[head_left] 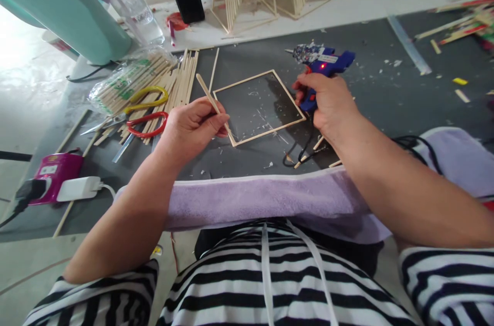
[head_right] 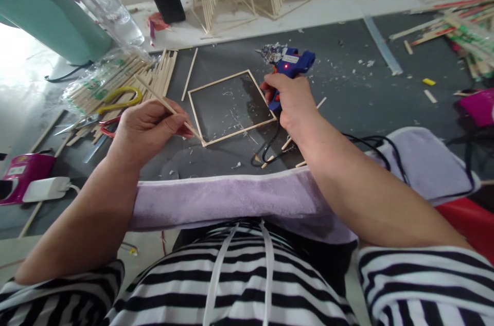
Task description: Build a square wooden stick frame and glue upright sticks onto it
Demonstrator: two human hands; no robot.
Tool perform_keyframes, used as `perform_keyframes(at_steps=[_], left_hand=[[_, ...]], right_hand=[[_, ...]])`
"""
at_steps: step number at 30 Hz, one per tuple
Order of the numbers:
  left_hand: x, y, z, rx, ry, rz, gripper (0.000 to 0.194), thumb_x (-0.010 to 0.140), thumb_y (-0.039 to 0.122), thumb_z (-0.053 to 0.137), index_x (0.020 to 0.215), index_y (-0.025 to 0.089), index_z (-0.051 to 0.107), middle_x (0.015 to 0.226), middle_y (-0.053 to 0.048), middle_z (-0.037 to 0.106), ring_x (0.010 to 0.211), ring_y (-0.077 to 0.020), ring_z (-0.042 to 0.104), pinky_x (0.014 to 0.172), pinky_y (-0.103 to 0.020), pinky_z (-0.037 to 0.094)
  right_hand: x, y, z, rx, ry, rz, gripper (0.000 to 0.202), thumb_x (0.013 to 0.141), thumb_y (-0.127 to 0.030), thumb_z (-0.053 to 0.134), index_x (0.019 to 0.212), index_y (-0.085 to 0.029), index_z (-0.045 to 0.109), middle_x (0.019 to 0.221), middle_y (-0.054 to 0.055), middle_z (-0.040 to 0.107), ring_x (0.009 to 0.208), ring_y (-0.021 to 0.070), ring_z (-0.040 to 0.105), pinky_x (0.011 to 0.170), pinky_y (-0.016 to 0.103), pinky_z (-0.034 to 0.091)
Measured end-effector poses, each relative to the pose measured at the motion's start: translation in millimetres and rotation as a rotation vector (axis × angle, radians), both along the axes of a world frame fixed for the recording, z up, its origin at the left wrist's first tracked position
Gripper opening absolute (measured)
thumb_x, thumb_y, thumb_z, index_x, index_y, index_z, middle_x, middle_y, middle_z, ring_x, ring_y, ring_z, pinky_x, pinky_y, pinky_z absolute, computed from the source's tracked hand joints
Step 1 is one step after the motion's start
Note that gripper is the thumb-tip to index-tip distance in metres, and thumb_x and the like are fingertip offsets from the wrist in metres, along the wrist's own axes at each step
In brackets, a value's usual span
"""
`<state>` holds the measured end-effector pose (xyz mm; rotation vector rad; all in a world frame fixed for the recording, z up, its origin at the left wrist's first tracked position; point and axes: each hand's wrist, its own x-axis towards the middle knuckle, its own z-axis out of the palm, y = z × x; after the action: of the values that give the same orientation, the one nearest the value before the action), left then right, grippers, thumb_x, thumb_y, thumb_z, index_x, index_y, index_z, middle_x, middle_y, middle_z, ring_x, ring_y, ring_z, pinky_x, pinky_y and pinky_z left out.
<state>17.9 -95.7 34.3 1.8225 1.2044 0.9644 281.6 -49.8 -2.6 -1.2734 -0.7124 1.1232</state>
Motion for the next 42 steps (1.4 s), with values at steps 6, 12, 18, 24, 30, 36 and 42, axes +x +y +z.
perform_keyframes(at_steps=[6,12,18,24,30,36,42], left_hand=[[0.3,-0.4,0.2,0.017,-0.007,0.004,0.011,0.085,0.024,0.066,0.076,0.018,0.064,0.081,-0.001,0.067,0.065,-0.0117,0.068,0.063,-0.024,0.063],[0.3,0.0,0.8,0.008,0.001,-0.008,0.011,0.085,0.025,0.065,0.076,0.019,0.064,0.08,-0.001,0.067,0.065,-0.0113,0.068,0.063,-0.023,0.062],[0.9,-0.4,1.4,0.005,0.01,0.006,0.012,0.085,0.026,0.066,0.075,0.019,0.064,0.081,-0.001,0.068,0.065,-0.0115,0.068,0.063,-0.023,0.062],[0.2,-0.4,1.7,0.034,0.019,-0.008,0.011,0.086,0.024,0.065,0.076,0.018,0.064,0.081,-0.001,0.068,0.064,-0.0107,0.068,0.062,-0.022,0.061],[0.5,-0.7,2.9,0.022,0.036,0.003,0.01,0.085,0.023,0.065,0.076,0.019,0.064,0.08,-0.001,0.068,0.064,-0.0112,0.068,0.062,-0.023,0.061],[0.3,-1.2,2.9,0.044,0.044,-0.006,0.011,0.085,0.025,0.065,0.076,0.018,0.064,0.078,0.0,0.068,0.065,-0.0113,0.067,0.063,-0.023,0.06],[-0.8,0.0,1.1,0.033,0.028,-0.006,0.012,0.086,0.025,0.065,0.076,0.018,0.064,0.077,0.0,0.068,0.064,-0.0114,0.068,0.062,-0.023,0.061]], right_hand=[[0.5,1.5,-3.0,-0.003,0.001,0.012,0.026,0.06,-0.03,0.078,0.07,-0.032,0.054,0.063,-0.004,0.061,0.069,0.0185,0.048,0.068,0.038,0.037],[-1.5,1.5,-0.4,0.0,-0.008,-0.015,0.018,0.067,-0.022,0.073,0.067,-0.03,0.057,0.062,-0.004,0.061,0.061,0.0157,0.046,0.063,0.035,0.038],[-2.3,1.0,4.2,-0.019,-0.002,-0.031,0.018,0.075,-0.013,0.064,0.063,-0.025,0.059,0.06,-0.002,0.06,0.054,0.0119,0.046,0.051,0.028,0.037],[-0.5,2.1,-0.3,-0.008,-0.032,-0.011,0.019,0.07,-0.019,0.071,0.062,-0.029,0.057,0.062,-0.003,0.061,0.056,0.0153,0.048,0.054,0.032,0.041],[-3.0,0.0,3.0,-0.012,-0.001,-0.027,0.021,0.074,-0.013,0.067,0.062,-0.028,0.059,0.059,-0.003,0.062,0.056,0.0135,0.047,0.057,0.031,0.04],[-5.2,-0.3,7.7,-0.032,0.044,-0.054,0.023,0.08,-0.004,0.061,0.064,-0.02,0.059,0.056,-0.002,0.06,0.051,0.0098,0.047,0.053,0.027,0.035],[-5.7,0.4,7.3,-0.041,0.036,-0.054,0.023,0.083,-0.004,0.061,0.068,-0.02,0.059,0.058,-0.002,0.06,0.051,0.0095,0.047,0.054,0.027,0.035]])
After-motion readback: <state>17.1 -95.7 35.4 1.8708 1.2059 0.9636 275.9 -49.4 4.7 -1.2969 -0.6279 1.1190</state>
